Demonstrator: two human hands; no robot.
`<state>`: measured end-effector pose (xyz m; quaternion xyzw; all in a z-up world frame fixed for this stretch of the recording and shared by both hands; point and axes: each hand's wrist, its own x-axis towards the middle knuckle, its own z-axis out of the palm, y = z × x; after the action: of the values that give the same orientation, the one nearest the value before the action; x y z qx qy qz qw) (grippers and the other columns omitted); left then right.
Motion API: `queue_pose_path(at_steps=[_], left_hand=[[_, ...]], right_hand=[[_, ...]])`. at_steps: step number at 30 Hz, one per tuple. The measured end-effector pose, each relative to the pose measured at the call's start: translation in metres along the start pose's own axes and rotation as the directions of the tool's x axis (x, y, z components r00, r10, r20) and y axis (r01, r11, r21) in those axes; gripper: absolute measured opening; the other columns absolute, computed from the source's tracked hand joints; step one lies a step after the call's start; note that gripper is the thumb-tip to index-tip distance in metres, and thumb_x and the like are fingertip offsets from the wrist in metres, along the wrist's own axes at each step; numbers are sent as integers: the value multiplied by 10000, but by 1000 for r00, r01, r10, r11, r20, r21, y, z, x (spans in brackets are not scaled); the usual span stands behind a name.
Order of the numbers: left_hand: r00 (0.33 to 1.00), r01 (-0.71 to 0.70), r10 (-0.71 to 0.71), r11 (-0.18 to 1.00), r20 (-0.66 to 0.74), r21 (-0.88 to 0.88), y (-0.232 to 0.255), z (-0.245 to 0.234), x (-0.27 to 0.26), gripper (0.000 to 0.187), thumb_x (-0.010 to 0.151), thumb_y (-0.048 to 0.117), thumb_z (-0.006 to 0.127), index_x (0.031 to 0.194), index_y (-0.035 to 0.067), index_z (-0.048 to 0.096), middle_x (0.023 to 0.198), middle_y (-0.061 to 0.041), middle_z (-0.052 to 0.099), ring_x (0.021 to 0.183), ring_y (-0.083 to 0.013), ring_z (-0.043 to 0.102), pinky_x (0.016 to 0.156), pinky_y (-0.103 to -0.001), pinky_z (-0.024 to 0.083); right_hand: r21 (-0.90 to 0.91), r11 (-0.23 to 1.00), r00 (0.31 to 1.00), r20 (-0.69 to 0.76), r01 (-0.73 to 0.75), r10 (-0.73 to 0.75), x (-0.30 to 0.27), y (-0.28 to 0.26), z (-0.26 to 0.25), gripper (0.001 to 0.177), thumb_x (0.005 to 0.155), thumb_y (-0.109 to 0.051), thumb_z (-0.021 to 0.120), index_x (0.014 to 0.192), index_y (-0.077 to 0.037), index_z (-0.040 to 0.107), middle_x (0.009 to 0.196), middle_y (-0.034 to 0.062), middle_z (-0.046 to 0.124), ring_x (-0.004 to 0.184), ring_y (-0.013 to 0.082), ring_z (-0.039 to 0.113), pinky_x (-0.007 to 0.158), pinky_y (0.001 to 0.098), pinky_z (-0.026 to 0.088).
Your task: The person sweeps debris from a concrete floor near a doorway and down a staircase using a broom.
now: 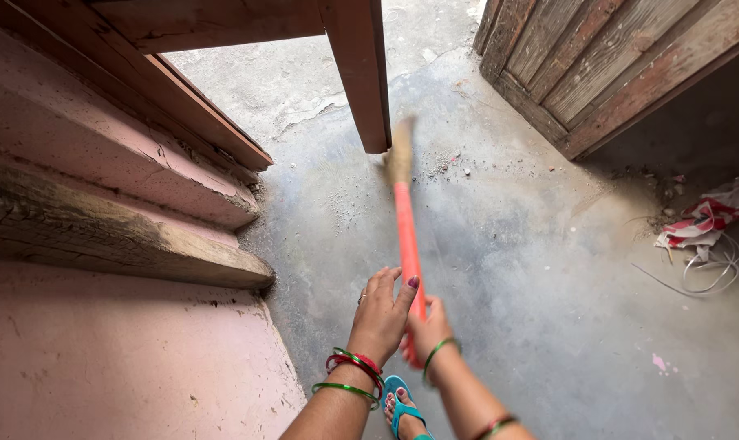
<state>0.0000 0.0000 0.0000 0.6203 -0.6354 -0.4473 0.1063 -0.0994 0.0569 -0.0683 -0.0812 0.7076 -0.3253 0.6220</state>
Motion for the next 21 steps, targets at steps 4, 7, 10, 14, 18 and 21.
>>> queue_pose_path(at_steps=[4, 7, 10, 14, 18, 21], left_hand=[[1000, -3, 3, 1000, 9, -14, 10, 0, -11, 645, 987, 559, 466, 1409, 77, 549, 1539, -178, 442, 1438, -355, 401, 1163, -440, 338], [999, 25, -25, 1000, 27, -15, 18, 1, -17, 643, 985, 558, 466, 1411, 83, 541, 1543, -172, 430, 1443, -349, 387, 1156, -441, 334], [999, 30, -29, 999, 29, -21, 24, 11, -24, 647, 981, 556, 468, 1416, 83, 540, 1541, -171, 437, 1436, -350, 399, 1158, -439, 339], [1000, 18, -17, 999, 26, -41, 37, 35, -36, 661, 981, 557, 469, 1434, 79, 521, 1551, -167, 423, 1453, -344, 375, 1171, -444, 324], [997, -39, 44, 997, -67, 73, 55, 50, -54, 674, 987, 562, 487, 1448, 70, 503, 1583, -164, 365, 1500, -350, 252, 1183, -493, 242], [996, -20, 26, 996, -81, 82, 62, 48, -65, 670, 988, 572, 469, 1454, 91, 492, 1590, -148, 339, 1524, -318, 207, 1184, -507, 209]], right_hand=[[167, 985, 997, -68, -33, 45, 28, -10, -36, 479, 933, -190, 654, 1347, -124, 424, 793, 140, 608, 522, 210, 582, 411, 367, 490], [99, 994, 988, -142, -43, 57, -3, -20, -54, 478, 942, -178, 643, 1359, -131, 412, 806, 119, 605, 538, 197, 592, 427, 353, 496], [-1, 1000, 993, -118, -25, 25, -42, -32, -66, 480, 935, -173, 636, 1357, -134, 411, 806, 108, 611, 533, 197, 602, 423, 355, 506], [-73, 994, 996, 23, -83, 85, -88, -46, -85, 481, 924, -199, 630, 1361, -163, 431, 769, 89, 602, 490, 188, 578, 387, 348, 452], [-329, 941, 989, 90, -82, 118, -127, -47, -78, 473, 922, -156, 538, 1381, -205, 435, 701, 90, 617, 433, 205, 578, 357, 367, 415], [-493, 869, 982, 179, 34, 63, -134, -49, -74, 518, 889, -105, 617, 1363, -175, 421, 657, 151, 662, 433, 229, 611, 366, 385, 452]])
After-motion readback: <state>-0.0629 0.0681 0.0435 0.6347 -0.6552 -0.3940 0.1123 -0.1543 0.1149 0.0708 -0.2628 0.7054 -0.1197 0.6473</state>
